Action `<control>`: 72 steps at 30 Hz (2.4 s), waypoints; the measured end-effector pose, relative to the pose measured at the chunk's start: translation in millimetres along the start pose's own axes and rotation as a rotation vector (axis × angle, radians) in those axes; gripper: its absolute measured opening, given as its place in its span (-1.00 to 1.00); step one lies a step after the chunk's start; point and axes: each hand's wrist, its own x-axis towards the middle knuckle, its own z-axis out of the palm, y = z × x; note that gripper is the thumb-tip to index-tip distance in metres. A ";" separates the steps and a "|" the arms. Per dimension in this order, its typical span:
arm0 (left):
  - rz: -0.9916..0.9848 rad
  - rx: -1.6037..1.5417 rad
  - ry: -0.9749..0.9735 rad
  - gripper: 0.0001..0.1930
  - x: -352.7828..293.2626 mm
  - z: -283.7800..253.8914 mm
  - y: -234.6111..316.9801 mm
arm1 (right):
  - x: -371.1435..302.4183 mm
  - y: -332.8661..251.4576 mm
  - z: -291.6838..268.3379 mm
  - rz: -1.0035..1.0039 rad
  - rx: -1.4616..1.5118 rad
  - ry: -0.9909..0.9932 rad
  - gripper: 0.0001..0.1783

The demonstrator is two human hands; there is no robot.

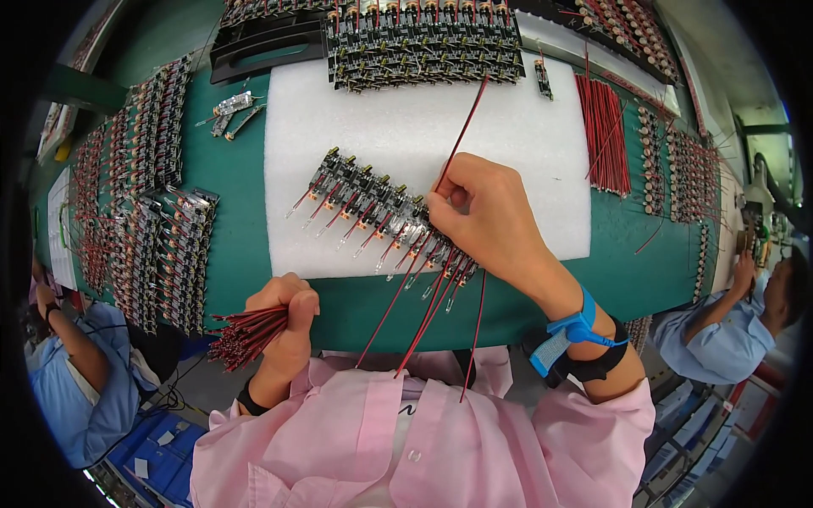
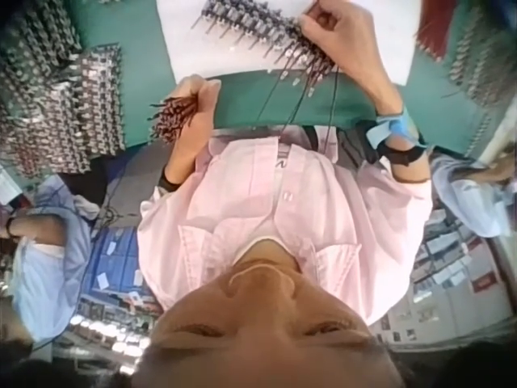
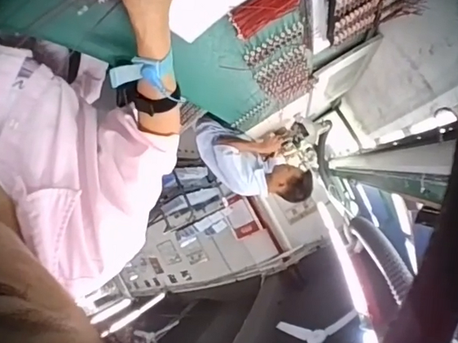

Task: The person picks up a bundle of red wires and inserts them one by one into a strip of circuit boards. After filling the strip, they set the bundle down and place the completed boards onto a stack.

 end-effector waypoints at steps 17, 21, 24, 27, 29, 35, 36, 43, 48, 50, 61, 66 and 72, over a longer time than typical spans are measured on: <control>0.380 0.170 0.121 -0.71 16.8 12.8 0.2 | -3.1 7.2 5.0 -0.058 -0.011 0.056 -0.92; 0.353 0.210 0.151 -0.72 12.6 13.8 2.2 | -2.7 9.9 7.4 -0.081 -0.034 0.096 -0.91; 0.292 0.241 0.148 -0.74 9.2 13.1 4.0 | -0.6 11.5 7.9 -0.082 -0.038 0.105 -0.90; 0.274 0.337 0.175 -0.70 10.8 13.6 6.8 | -0.1 12.7 7.8 -0.073 -0.037 0.094 -0.90; 0.292 0.311 0.197 -0.70 9.3 13.1 4.9 | -1.1 14.4 10.5 -0.072 -0.024 0.068 -0.89; 0.361 0.269 0.240 -0.73 10.7 12.8 3.8 | -0.9 12.5 5.3 -0.065 -0.010 0.022 -0.90; 0.361 0.270 0.243 -0.73 10.5 12.4 4.0 | -1.0 12.0 5.2 -0.064 -0.014 0.022 -0.90; 0.324 0.347 0.258 -0.70 10.5 10.7 2.7 | 1.7 13.5 4.5 -0.067 -0.017 0.033 -0.91; 0.198 0.311 0.220 -0.72 2.4 11.9 6.2 | 0.4 10.6 4.3 -0.102 -0.023 0.028 -0.92; 0.213 0.291 0.193 -0.73 1.6 11.8 5.2 | -0.3 10.2 4.1 -0.137 -0.042 0.048 -0.93; 0.134 0.081 0.190 -0.80 -0.8 7.4 -0.2 | -3.2 6.8 1.7 -0.382 -0.152 0.035 -0.93; -0.212 -0.722 0.190 -0.85 20.7 -4.5 21.0 | -5.1 1.8 -1.9 -0.530 -0.356 -0.027 -0.90; -0.417 -1.127 0.111 -0.81 38.5 2.4 24.9 | -10.7 -13.8 -7.6 -0.647 -0.659 -0.147 -0.80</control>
